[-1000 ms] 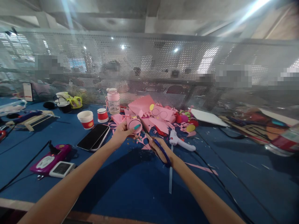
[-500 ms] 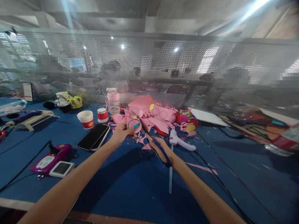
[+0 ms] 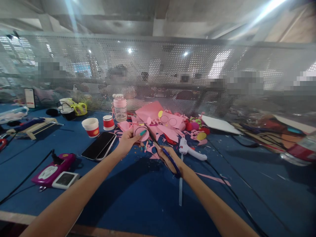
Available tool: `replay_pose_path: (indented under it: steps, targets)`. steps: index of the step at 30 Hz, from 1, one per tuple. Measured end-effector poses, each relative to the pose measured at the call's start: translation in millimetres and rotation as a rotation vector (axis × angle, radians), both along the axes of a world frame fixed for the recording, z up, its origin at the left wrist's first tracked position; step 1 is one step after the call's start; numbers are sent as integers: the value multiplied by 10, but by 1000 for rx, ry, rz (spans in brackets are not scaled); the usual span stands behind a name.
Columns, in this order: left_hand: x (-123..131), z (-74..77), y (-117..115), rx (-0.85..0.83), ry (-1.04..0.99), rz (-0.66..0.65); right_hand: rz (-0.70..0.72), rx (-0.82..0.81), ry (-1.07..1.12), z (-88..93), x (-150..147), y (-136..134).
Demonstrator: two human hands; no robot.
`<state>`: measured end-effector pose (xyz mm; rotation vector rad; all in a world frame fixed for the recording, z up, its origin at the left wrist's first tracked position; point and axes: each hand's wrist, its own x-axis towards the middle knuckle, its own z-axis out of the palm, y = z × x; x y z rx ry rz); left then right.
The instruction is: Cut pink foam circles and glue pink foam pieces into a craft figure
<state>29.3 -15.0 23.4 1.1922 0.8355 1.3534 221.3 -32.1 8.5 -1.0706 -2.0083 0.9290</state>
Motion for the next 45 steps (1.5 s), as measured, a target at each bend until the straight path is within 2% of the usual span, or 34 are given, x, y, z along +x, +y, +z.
replay_pose_path:
  steps: [12,18,27,34,39,45]
  targets:
    - [-23,-19,12,25,43,22,-22,-18,7,12,-3,-16]
    - [-52,-47,28,54,136,36,-14,-55,16,2,-5,-10]
    - [-25,24,-7,59,204,15,6,-154,26,-14,5,-17]
    - [-40,3,-6,65,214,24,23,-48,-17,-3,11,4]
    - [-49,-23,18,76,201,10,23,-32,-6,-10,14,6]
    - [-48,19,4,70,193,-9,14,13,-19,8,9,1]
